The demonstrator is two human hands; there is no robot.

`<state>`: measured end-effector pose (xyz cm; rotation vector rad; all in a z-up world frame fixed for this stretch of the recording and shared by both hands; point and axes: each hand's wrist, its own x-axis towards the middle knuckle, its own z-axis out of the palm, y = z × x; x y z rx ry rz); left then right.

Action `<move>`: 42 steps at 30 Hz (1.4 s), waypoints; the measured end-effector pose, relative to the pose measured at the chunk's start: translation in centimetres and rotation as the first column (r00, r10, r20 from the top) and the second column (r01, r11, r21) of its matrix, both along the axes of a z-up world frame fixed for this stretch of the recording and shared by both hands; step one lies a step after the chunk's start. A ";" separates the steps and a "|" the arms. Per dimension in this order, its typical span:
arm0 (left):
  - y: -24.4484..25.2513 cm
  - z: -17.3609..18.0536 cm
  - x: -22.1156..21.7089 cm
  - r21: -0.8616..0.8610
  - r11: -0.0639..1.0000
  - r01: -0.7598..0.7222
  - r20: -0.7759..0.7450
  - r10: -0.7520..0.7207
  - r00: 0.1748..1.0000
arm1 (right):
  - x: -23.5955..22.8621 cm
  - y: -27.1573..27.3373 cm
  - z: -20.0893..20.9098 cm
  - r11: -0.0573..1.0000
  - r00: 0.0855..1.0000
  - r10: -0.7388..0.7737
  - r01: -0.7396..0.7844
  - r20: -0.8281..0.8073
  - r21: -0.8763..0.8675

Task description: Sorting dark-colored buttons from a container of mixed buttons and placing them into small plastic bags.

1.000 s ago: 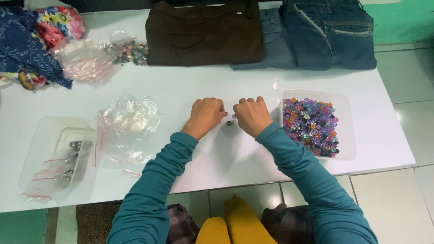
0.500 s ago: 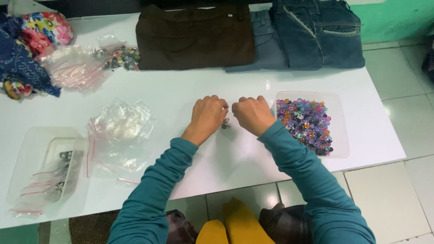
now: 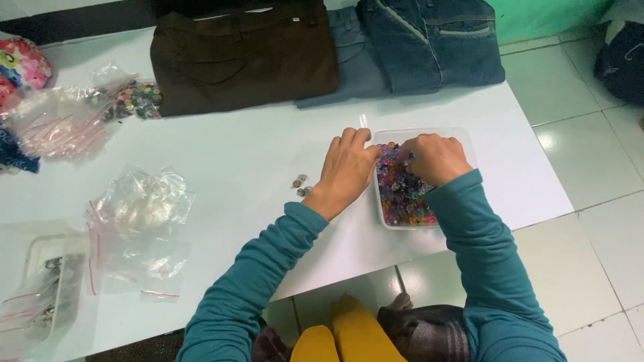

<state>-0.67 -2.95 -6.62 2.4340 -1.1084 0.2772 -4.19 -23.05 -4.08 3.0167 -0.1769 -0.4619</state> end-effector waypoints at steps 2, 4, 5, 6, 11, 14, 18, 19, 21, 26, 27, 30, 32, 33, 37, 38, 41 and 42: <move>-1.7 -1.0 0.4 0.048 0.999 -0.015 0.030 0.014 0.999 | 0.1 -0.4 -1.0 1.000 1.000 -0.004 0.004 0.002 -0.015; -3.2 -1.4 0.7 0.096 0.995 -0.032 0.062 0.027 0.998 | 0.1 -0.5 -1.4 1.000 1.000 -0.007 0.007 0.007 -0.030; -3.9 -1.2 0.7 0.152 0.986 -0.067 0.095 0.053 0.994 | 0.0 -0.5 -1.2 1.000 1.000 -0.007 0.007 0.004 -0.003; -4.5 -1.1 0.7 0.206 0.973 -0.104 0.128 0.078 0.989 | -0.1 -0.5 -1.1 1.000 1.000 -0.006 0.006 0.000 0.025; -6.8 -0.1 0.5 0.456 0.867 -0.201 0.190 0.125 0.974 | -0.3 -0.3 -0.4 1.000 1.000 -0.020 0.020 -0.011 0.013; -7.1 -0.3 0.5 0.505 0.839 -0.202 0.173 0.130 0.976 | -0.3 -0.9 -1.1 0.999 1.000 -0.022 0.023 -0.019 0.033; -6.5 -1.5 1.0 0.417 0.893 -0.172 0.181 0.104 0.978 | -0.6 -0.8 -0.4 0.997 0.999 -0.029 0.031 -0.031 0.065; -6.3 -1.6 1.0 0.417 0.892 -0.174 0.182 0.106 0.978 | -0.6 -0.5 -0.1 0.997 0.999 -0.028 0.029 -0.030 0.065; -5.8 -1.7 1.2 0.317 0.939 -0.130 0.164 0.081 0.983 | -0.4 0.0 0.7 0.994 0.995 -0.090 0.093 -0.039 0.063; -3.5 -0.7 1.8 0.041 0.999 -0.012 0.008 0.012 1.000 | -0.7 -0.7 1.6 0.987 1.000 -0.022 0.025 -0.018 0.158; -2.8 -0.1 1.8 -0.011 1.000 0.021 -0.069 -0.021 0.997 | -0.9 -0.2 2.6 0.975 0.999 -0.038 0.041 -0.015 0.218; 0.6 2.1 1.8 -0.039 0.998 0.038 -0.220 -0.046 0.974 | -1.3 1.3 6.2 0.854 0.996 -0.087 0.086 -0.022 0.512; 3.3 3.9 1.8 -0.062 0.998 0.025 -0.312 -0.043 0.949 | -1.5 2.3 7.3 0.800 0.995 -0.096 0.087 -0.017 0.593; 4.8 4.8 1.8 -0.086 0.996 0.015 -0.401 -0.048 0.915 | -1.7 2.9 7.8 0.738 0.994 -0.110 0.092 -0.015 0.668; 9.5 8.2 1.4 -0.049 0.997 -0.062 -0.580 0.023 0.814 | -1.6 5.8 7.5 0.674 0.997 -0.056 0.072 -0.046 0.735; 10.3 8.5 1.5 -0.021 0.996 -0.085 -0.637 0.053 0.769 | -1.5 6.9 7.6 0.648 0.999 -0.016 0.047 -0.048 0.760; 12.7 9.2 1.0 0.036 0.994 -0.107 -0.704 0.101 0.703 | -1.4 9.9 7.5 0.618 0.996 0.088 -0.047 -0.009 0.784; 13.4 9.5 0.7 0.066 0.994 -0.092 -0.718 0.112 0.687 | -1.3 10.9 7.5 0.611 0.990 0.137 -0.109 0.031 0.784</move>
